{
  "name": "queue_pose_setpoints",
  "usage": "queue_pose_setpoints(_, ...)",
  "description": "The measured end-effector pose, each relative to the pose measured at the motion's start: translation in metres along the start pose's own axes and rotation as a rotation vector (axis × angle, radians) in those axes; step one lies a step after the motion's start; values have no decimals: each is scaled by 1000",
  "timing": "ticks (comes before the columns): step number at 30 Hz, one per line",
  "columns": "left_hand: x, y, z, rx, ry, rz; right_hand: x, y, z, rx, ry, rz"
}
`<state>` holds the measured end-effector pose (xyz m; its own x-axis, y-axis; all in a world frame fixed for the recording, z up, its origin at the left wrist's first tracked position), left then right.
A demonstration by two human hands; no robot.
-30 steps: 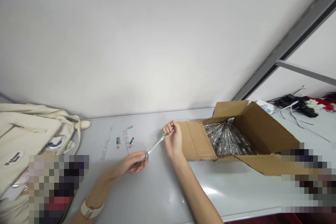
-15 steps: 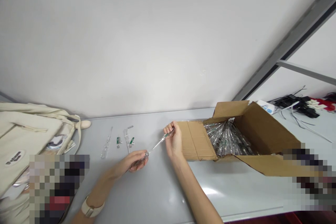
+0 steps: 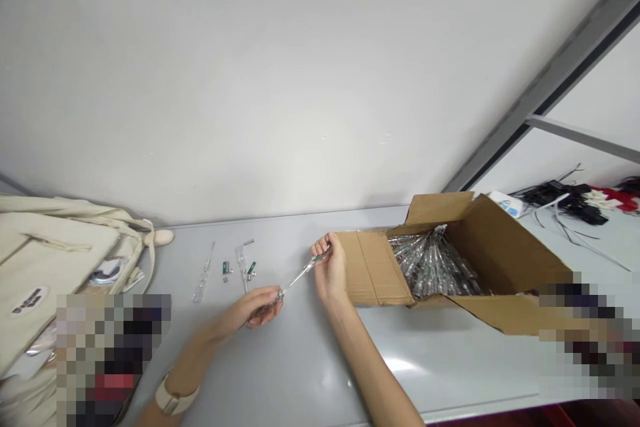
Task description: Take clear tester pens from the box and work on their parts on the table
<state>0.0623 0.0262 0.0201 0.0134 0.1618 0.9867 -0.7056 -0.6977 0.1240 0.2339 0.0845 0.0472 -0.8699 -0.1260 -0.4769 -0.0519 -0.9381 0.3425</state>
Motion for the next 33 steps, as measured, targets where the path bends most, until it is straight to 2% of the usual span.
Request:
queue_pose_setpoints(14, -6, 0, -2, 22, 14, -10, 0, 8, 2, -5, -1, -101)
queue_pose_setpoints(22, -1, 2, 5, -22, 60, -24, -1, 4, 4, -143, -26, -45)
queue_pose_setpoints(33, 0, 2, 8, -6, 138, -34, -4, 0, 5, -141, -5, -72)
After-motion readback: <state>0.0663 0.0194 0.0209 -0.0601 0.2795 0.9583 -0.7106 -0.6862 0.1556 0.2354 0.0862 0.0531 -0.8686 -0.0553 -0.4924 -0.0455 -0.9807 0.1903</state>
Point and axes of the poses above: each hand's wrist, its own y-axis away from the middle knuckle, its own z-axis out of the palm, x = y × z, the point moved 5 cm from there along -y, towards the middle knuckle, and after that the axes turned 15 degrees about z, right-handed, at the moved point
